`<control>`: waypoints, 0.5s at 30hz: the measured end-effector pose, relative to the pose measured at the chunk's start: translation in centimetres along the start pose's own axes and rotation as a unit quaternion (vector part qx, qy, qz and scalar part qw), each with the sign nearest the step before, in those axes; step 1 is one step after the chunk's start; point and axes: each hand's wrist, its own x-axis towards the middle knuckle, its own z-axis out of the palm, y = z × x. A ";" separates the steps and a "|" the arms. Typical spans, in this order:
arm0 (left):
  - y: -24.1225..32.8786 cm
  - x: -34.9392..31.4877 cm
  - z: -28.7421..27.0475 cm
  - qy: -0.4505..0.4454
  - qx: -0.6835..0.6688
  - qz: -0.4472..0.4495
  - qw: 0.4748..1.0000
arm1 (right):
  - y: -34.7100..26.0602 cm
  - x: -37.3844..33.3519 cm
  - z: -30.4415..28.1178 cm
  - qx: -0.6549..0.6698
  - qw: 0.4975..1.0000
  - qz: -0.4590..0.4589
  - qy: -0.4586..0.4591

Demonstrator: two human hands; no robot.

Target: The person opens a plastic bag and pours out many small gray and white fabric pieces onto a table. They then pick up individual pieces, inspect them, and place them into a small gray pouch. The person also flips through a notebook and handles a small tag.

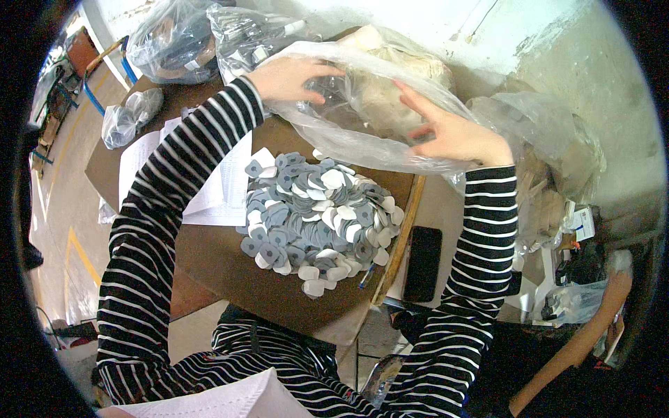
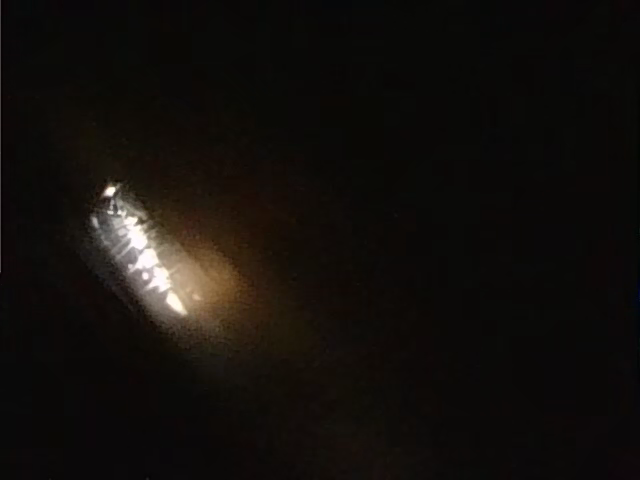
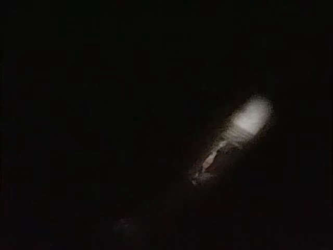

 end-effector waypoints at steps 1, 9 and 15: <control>-1.2 0.6 0.7 0.016 -0.020 0.013 1.000 | 0.6 1.0 0.8 0.004 0.998 -0.066 0.003; -2.4 3.9 7.2 0.101 -0.003 0.054 0.993 | 0.5 8.2 9.3 -0.295 0.942 0.057 -0.150; 2.1 1.7 3.8 -0.035 -0.045 0.096 0.994 | 11.6 10.4 7.1 -0.058 0.997 -0.047 0.023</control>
